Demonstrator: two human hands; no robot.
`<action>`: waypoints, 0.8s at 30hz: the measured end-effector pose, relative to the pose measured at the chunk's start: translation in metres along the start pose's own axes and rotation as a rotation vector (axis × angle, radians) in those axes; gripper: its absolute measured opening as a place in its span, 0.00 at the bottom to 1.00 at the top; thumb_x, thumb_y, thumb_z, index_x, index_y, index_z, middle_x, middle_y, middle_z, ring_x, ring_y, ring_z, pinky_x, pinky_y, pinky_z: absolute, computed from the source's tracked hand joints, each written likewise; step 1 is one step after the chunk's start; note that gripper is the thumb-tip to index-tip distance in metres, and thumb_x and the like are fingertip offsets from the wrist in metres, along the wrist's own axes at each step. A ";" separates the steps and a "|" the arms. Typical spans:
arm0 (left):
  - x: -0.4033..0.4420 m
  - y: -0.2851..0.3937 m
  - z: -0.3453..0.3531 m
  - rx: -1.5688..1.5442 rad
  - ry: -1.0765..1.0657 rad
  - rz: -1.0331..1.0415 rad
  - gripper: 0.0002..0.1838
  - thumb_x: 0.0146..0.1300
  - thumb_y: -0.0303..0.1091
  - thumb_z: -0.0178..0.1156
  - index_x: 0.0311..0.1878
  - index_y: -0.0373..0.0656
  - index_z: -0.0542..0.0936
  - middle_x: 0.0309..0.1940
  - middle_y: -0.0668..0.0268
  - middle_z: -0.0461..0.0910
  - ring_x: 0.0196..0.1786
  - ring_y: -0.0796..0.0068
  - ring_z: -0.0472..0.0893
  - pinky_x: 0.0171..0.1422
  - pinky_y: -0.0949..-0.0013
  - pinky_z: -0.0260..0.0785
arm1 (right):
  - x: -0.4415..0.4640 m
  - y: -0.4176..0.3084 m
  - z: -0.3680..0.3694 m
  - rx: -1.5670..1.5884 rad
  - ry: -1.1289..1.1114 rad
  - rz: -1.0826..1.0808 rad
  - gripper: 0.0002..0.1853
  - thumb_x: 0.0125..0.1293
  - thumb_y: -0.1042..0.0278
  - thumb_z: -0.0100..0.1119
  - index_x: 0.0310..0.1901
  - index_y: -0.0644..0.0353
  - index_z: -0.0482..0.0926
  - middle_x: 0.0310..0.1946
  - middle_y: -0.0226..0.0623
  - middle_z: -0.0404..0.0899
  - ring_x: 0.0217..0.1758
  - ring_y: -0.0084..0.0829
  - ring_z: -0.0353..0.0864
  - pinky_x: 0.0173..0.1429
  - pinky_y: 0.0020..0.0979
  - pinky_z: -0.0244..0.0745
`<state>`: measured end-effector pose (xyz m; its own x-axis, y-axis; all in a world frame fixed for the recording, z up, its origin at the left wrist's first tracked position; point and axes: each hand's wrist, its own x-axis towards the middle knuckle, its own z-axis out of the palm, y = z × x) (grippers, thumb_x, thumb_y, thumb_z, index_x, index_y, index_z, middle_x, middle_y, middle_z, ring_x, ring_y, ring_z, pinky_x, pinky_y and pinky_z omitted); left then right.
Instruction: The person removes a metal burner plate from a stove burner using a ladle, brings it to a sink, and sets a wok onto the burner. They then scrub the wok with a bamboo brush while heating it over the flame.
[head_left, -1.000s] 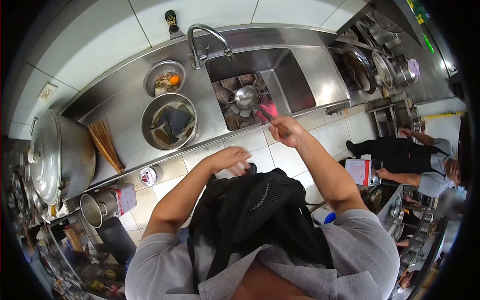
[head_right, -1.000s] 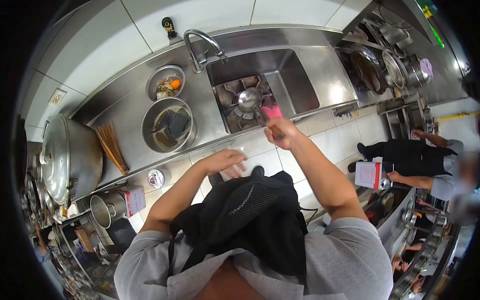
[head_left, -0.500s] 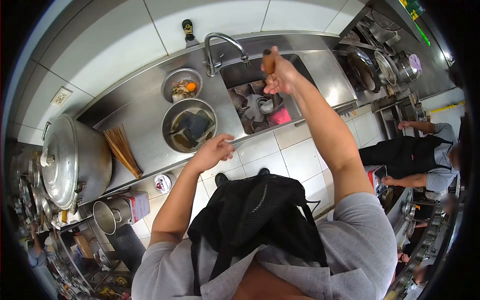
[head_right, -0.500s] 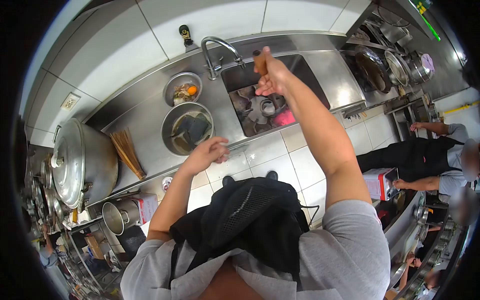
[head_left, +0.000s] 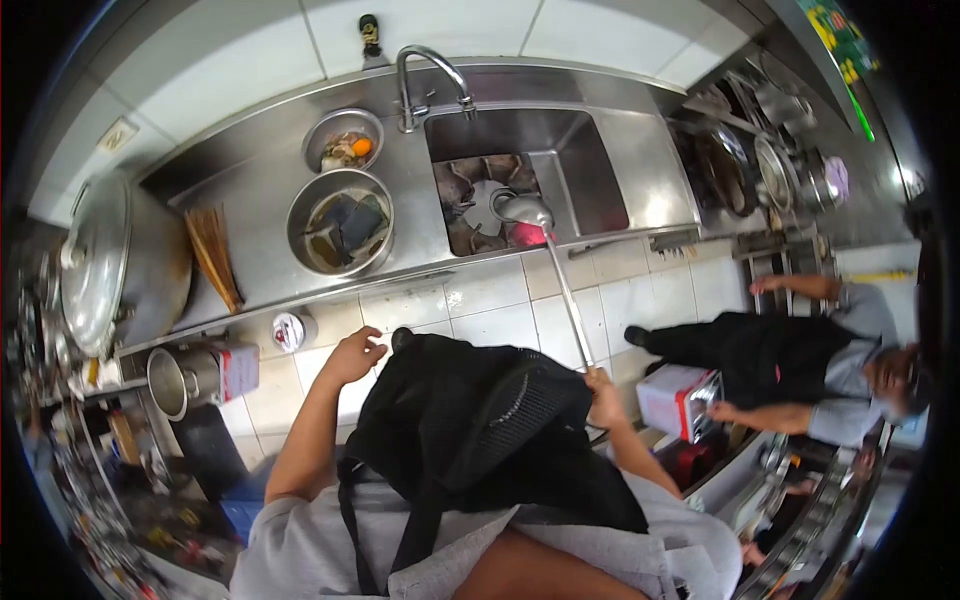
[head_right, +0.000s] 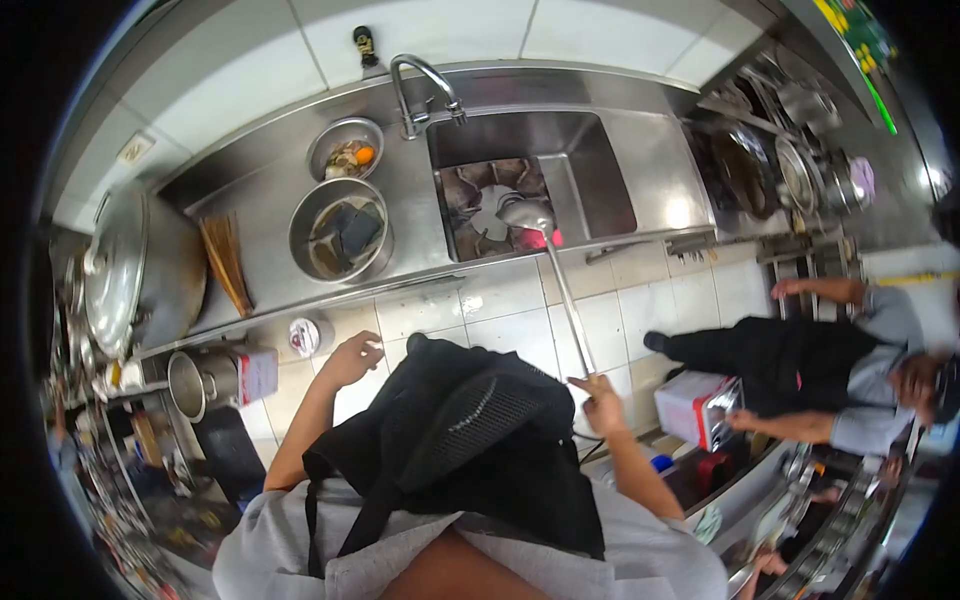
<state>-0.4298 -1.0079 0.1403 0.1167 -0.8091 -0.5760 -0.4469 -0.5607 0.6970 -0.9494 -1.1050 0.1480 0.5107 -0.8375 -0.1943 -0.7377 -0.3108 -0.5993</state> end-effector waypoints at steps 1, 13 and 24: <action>-0.007 -0.009 0.009 -0.036 0.005 -0.060 0.23 0.65 0.40 0.62 0.58 0.37 0.75 0.36 0.57 0.84 0.37 0.68 0.86 0.40 0.66 0.76 | 0.013 -0.008 0.002 -0.030 -0.025 0.051 0.40 0.48 0.89 0.49 0.62 0.38 0.78 0.42 0.46 0.74 0.46 0.44 0.76 0.53 0.40 0.76; -0.230 -0.325 0.124 -0.284 0.217 -0.663 0.13 0.61 0.34 0.61 0.49 0.46 0.79 0.37 0.67 0.85 0.31 0.73 0.85 0.33 0.61 0.78 | 0.036 -0.040 -0.028 0.158 -0.069 0.018 0.15 0.56 0.81 0.56 0.46 0.63 0.72 0.25 0.28 0.66 0.27 0.21 0.64 0.32 0.27 0.65; -0.361 -0.392 0.133 -0.914 0.840 -0.471 0.16 0.65 0.37 0.59 0.53 0.41 0.77 0.36 0.60 0.84 0.31 0.71 0.84 0.31 0.68 0.75 | 0.156 -0.327 0.181 0.057 -0.412 -0.594 0.15 0.54 0.66 0.67 0.24 0.63 0.69 0.17 0.36 0.65 0.23 0.28 0.65 0.30 0.35 0.65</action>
<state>-0.4144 -0.4726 0.0176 0.7516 -0.1828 -0.6338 0.5023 -0.4641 0.7295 -0.5485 -1.0525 0.1727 0.9513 -0.2937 -0.0937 -0.2657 -0.6272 -0.7321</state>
